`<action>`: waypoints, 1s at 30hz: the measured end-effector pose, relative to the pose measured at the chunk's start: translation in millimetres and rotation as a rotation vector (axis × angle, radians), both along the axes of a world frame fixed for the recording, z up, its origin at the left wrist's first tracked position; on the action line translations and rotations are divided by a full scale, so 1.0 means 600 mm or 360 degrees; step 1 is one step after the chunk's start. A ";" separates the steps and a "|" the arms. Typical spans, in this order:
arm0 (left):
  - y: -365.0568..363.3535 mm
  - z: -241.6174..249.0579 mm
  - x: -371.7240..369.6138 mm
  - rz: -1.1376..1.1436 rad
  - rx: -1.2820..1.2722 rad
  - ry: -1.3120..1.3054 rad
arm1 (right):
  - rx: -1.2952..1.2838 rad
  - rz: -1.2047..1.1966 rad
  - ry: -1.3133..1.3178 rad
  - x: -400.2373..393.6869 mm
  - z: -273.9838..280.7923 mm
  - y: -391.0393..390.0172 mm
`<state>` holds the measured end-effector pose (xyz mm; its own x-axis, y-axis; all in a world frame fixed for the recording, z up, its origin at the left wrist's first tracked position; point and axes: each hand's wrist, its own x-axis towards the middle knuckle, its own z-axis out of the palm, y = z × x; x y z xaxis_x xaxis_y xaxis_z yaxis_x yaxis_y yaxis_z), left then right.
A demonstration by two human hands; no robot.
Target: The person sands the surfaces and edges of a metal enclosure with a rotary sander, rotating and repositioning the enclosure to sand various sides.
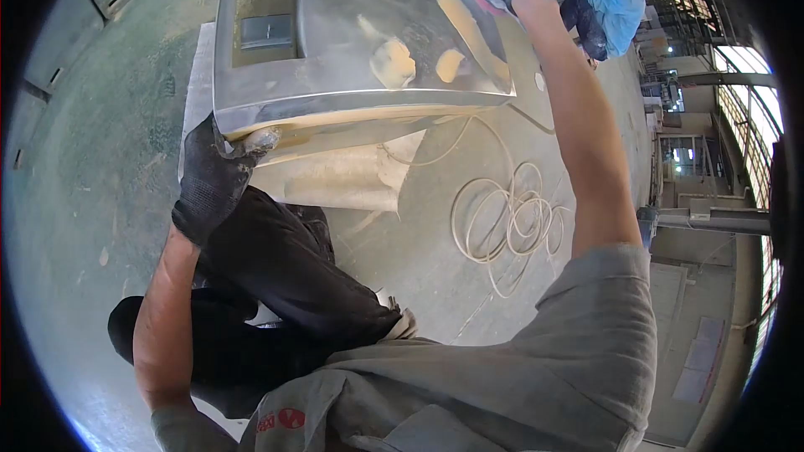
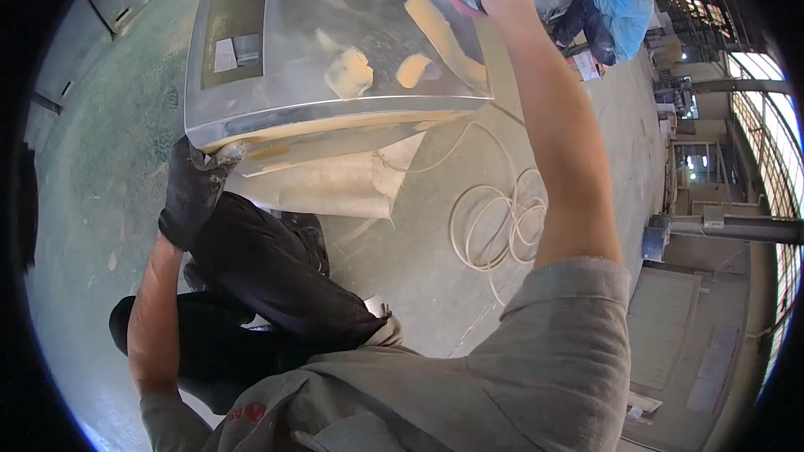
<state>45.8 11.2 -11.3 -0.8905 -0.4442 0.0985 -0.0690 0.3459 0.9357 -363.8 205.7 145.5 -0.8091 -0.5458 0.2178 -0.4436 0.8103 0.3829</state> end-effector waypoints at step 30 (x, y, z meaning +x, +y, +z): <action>0.006 0.017 0.000 -0.0002 -0.0040 0.0090 | -0.0148 0.0024 -0.0103 0.128 -0.004 -0.025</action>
<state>45.8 14.7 -1.2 -0.8838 -0.4398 0.1596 -0.0160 0.3693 0.9292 -287.3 190.5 143.0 -0.8151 -0.5377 0.2155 -0.4771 0.8342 0.2766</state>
